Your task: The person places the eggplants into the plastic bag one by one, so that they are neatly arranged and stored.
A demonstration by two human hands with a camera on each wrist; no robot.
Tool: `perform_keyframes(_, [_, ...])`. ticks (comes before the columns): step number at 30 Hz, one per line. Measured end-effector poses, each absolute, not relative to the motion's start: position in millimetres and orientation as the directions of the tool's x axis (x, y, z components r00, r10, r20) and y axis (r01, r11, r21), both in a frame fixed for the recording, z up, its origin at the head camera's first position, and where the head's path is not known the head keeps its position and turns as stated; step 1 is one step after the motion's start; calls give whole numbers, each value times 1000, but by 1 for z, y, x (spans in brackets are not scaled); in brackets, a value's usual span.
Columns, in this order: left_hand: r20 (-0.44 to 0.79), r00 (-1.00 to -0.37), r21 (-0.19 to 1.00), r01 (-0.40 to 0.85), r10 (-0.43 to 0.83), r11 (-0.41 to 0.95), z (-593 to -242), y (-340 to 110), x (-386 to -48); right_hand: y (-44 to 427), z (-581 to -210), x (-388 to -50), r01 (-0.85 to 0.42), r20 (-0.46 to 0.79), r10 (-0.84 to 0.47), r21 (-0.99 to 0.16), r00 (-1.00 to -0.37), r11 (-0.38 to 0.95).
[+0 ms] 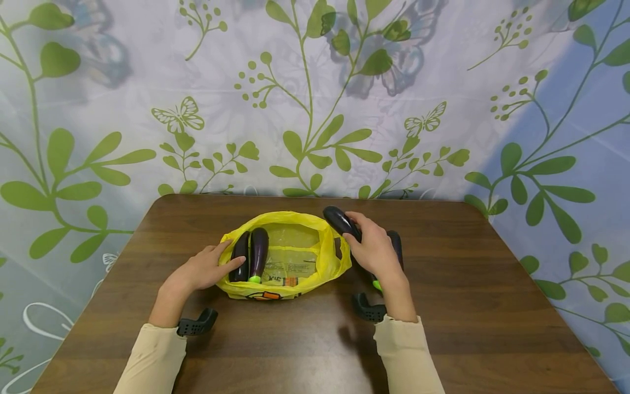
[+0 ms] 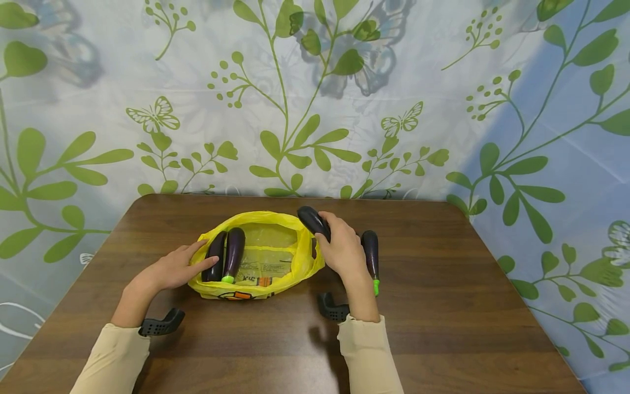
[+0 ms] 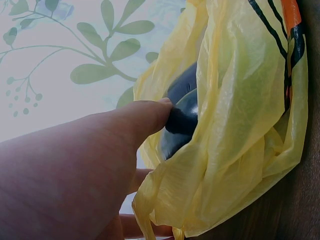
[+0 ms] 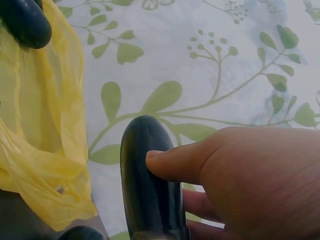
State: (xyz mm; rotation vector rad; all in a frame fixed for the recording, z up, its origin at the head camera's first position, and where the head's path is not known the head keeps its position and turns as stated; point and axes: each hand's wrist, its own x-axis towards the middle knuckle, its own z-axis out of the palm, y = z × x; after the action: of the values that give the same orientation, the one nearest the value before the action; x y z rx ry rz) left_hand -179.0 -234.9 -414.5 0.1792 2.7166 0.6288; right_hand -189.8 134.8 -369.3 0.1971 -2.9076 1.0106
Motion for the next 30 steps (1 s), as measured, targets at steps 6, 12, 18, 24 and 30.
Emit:
perform_keyframes(6, [-300,-933,451,46,200,891,-415,-235,-179,130,-371,-191,-169,110,-128,-608,-986,775])
perform_keyframes(12, [-297,-933,455,50,204,889,-415,-234,-179,125,-375,-191,-185,122,-140,-604,-983,775])
perform_keyframes(18, [-298,-933,450,51,204,891,-413,-235,-179,121,-378,-192,-197,127,-151,-602,-980,774])
perform_keyframes(24, [-303,-932,448,48,201,893,-413,-235,-179,115,-380,-191,-190,111,-154,-601,-982,777])
perform_keyframes(30, [-305,-931,447,45,200,893,-413,-234,-179,110,-381,-192,-204,119,-166,-596,-979,777])
